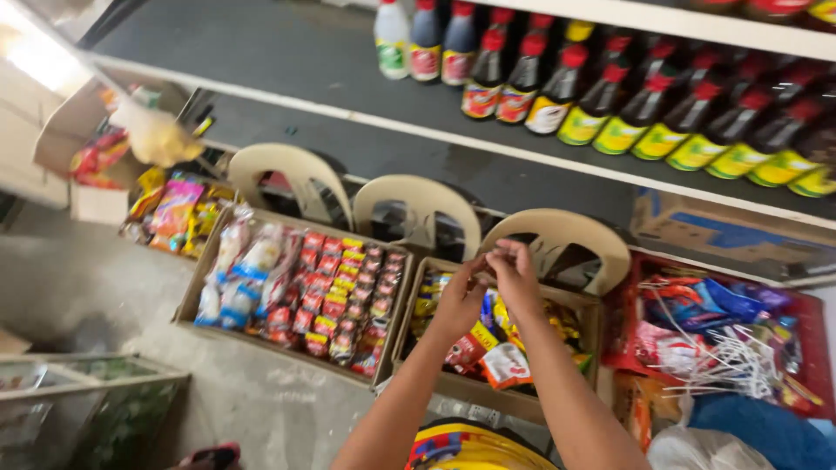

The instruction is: The person organizes snack packets on a store shelf. They pick up packets of curry-flavored snacks and Mama Sita's snacks from a box on the floor and place them on a shelf. They also use white plastic hooks to hang small packets of chocolate spread on the shelf.

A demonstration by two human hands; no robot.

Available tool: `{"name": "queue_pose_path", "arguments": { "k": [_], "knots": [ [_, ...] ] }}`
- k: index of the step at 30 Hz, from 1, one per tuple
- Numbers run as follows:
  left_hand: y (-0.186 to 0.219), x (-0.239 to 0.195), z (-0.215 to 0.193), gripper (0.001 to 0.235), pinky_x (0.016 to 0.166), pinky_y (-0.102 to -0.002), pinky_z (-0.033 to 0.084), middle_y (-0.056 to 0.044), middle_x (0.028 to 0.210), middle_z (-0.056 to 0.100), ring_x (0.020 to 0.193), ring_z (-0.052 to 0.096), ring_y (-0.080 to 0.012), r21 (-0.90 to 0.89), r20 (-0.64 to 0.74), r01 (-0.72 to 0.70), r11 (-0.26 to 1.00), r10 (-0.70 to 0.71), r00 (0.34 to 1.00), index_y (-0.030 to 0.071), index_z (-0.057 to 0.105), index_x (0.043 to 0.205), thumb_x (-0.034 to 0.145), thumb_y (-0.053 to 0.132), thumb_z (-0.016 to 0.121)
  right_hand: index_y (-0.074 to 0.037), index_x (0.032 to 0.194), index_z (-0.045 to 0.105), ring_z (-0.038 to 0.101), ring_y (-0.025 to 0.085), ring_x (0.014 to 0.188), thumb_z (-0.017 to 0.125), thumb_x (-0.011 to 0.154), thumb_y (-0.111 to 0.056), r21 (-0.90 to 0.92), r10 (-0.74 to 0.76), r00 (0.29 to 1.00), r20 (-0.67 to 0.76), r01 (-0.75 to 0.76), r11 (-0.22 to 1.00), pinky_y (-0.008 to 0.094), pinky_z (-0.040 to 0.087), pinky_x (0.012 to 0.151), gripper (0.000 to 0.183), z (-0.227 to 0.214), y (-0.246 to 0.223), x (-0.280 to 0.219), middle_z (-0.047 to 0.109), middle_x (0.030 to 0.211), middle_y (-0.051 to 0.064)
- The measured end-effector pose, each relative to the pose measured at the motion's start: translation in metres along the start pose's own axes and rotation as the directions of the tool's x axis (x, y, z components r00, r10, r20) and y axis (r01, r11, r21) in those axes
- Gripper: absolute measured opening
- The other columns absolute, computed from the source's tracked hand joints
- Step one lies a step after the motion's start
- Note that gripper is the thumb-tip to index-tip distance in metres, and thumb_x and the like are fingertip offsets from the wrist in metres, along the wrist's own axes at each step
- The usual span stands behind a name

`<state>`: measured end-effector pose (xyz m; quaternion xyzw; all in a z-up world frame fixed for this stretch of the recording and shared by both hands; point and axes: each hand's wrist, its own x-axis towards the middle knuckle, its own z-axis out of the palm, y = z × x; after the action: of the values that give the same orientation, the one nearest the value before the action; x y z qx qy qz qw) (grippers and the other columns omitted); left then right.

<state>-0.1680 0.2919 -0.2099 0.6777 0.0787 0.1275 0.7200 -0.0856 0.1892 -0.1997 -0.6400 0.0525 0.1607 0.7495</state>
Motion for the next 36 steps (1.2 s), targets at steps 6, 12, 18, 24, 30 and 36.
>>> {"name": "queue_pose_path", "arguments": {
  "k": [6, 12, 18, 24, 30, 36],
  "knots": [
    [-0.080, -0.038, -0.114, 0.043, 0.099, -0.032, 0.054, -0.013, 0.129, 0.070, 0.117, 0.068, -0.0208, -0.003, -0.134, 0.183, 0.983, -0.182, 0.974, 0.001, 0.058, 0.137, 0.094, -0.004, 0.055, -0.004, 0.120, 0.065, 0.067, 0.017, 0.097, 0.065, 0.094, -0.012, -0.223, 0.220, 0.931, 0.292, -0.157, 0.962, 0.033, 0.055, 0.087, 0.027, 0.068, 0.093, -0.005, 0.069, 0.108, 0.007],
    [-0.107, -0.054, -0.198, 0.051, 0.098, -0.034, 0.053, -0.014, 0.133, 0.067, 0.116, 0.066, -0.0242, 0.081, -0.259, 0.360, 0.930, -0.329, 0.908, 0.002, 0.060, 0.138, 0.088, -0.007, 0.054, -0.004, 0.123, 0.066, 0.069, 0.016, 0.106, 0.064, 0.093, -0.013, -0.309, 0.346, 0.874, 0.342, -0.243, 0.919, 0.033, 0.054, 0.093, 0.031, 0.119, 0.155, -0.022, 0.074, 0.114, 0.006],
    [-0.186, -0.046, -0.242, 0.064, 0.106, -0.040, 0.048, -0.022, 0.141, 0.057, 0.130, 0.056, -0.0321, 0.257, -0.231, 0.353, 0.900, -0.297, 0.927, 0.002, 0.049, 0.146, 0.083, -0.006, 0.058, -0.001, 0.126, 0.068, 0.067, 0.018, 0.110, 0.067, 0.096, -0.016, -0.392, 0.378, 0.882, 0.280, -0.254, 0.884, 0.031, 0.050, 0.096, 0.033, 0.142, 0.219, -0.023, 0.074, 0.116, 0.006],
    [-0.155, -0.034, -0.252, 0.076, 0.111, -0.040, 0.043, -0.026, 0.141, 0.054, 0.131, 0.052, -0.0367, 0.397, -0.126, 0.411, 0.820, -0.395, 0.910, 0.001, 0.047, 0.149, 0.075, -0.006, 0.064, -0.019, 0.140, 0.051, 0.066, 0.015, 0.099, 0.051, 0.097, -0.015, -0.345, 0.700, 0.694, 0.169, -0.623, 0.702, 0.035, 0.056, 0.077, 0.043, 0.164, 0.233, -0.028, 0.064, 0.116, -0.003],
    [-0.252, -0.049, -0.262, 0.072, 0.113, -0.038, 0.041, -0.026, 0.144, 0.053, 0.135, 0.050, -0.0333, 0.189, -0.010, 0.478, 0.858, -0.485, 0.875, -0.008, 0.039, 0.147, 0.082, 0.000, 0.068, -0.021, 0.139, 0.057, 0.065, 0.010, 0.099, 0.049, 0.099, -0.020, -0.425, 0.714, 0.689, 0.124, -0.613, 0.666, 0.032, 0.054, 0.071, 0.040, 0.167, 0.265, -0.022, 0.067, 0.114, -0.001],
    [-0.229, -0.038, -0.273, 0.073, 0.111, -0.036, 0.042, -0.022, 0.140, 0.057, 0.131, 0.053, -0.0286, 0.226, 0.086, 0.516, 0.826, -0.545, 0.834, -0.006, 0.039, 0.146, 0.081, 0.008, 0.071, -0.013, 0.137, 0.063, 0.064, 0.014, 0.092, 0.058, 0.096, -0.019, -0.478, 0.666, 0.738, 0.107, -0.549, 0.685, 0.031, 0.052, 0.067, 0.042, 0.168, 0.268, -0.019, 0.070, 0.110, 0.006]
  ]
}}
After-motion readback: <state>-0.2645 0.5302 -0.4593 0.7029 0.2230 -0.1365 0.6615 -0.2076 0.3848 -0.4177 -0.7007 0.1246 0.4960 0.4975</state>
